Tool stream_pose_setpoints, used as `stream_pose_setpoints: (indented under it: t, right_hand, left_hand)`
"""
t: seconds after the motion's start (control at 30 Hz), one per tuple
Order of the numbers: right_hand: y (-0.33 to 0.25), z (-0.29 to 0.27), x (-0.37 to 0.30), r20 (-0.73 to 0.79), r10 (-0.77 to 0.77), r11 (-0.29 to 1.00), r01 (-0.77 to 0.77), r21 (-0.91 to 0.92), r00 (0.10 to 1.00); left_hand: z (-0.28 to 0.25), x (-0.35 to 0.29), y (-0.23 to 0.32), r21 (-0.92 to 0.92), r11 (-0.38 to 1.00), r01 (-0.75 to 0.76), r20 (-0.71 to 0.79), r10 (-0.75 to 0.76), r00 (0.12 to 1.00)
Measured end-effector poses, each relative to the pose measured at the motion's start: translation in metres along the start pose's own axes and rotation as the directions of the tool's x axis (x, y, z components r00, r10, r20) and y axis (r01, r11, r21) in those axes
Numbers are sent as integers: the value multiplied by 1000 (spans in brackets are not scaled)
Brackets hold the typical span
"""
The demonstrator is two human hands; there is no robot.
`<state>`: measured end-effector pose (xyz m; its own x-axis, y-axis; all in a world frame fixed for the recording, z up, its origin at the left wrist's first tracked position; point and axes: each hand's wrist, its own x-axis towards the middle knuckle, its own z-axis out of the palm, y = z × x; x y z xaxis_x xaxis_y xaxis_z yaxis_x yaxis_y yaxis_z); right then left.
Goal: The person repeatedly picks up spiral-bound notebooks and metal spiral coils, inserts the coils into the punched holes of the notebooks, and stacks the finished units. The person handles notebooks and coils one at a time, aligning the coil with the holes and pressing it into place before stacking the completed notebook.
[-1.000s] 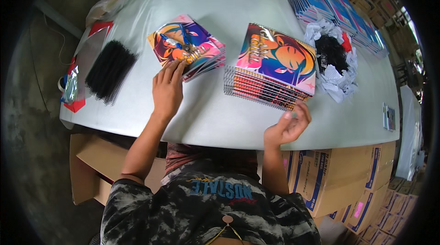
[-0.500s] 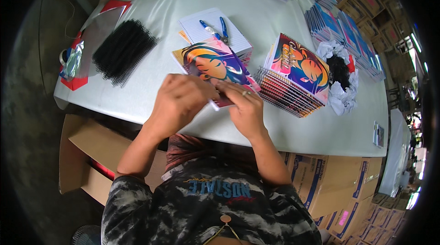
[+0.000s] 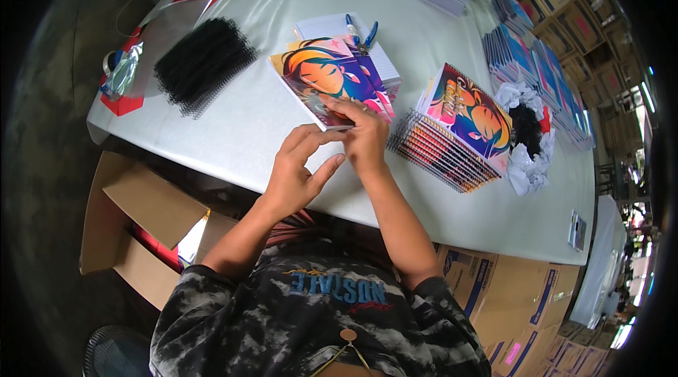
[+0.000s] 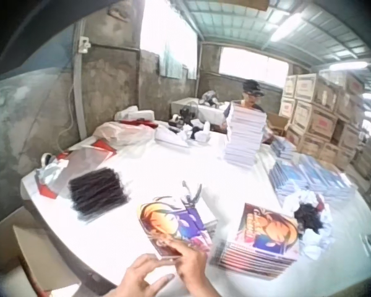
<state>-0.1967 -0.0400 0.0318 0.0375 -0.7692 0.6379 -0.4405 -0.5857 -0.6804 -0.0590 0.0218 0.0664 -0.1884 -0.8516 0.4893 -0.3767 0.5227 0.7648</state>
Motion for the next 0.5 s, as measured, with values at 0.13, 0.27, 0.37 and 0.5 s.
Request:
stream_pose_setpoints:
  t: [0.13, 0.27, 0.37, 0.5]
  right_hand:
    - [-11, -12, 10, 134, 224, 939, -251, 234, 965]
    - [-23, -26, 8, 161, 214, 959, -239, 151, 963]
    - [-33, -38, -15, -9, 68, 990, -67, 127, 998]
    - [-62, -70, -51, -245, 80, 976, -26, 217, 966]
  left_hand:
    - [4, -13, -22, -300, 924, 238, -123, -285, 951]
    - [1, 5, -31, -722, 459, 518, 162, -616, 771]
    - [1, 30, -44, -785, 295, 544, 239, -666, 707]
    - [7, 42, -64, -668, 481, 568, 78, -714, 696]
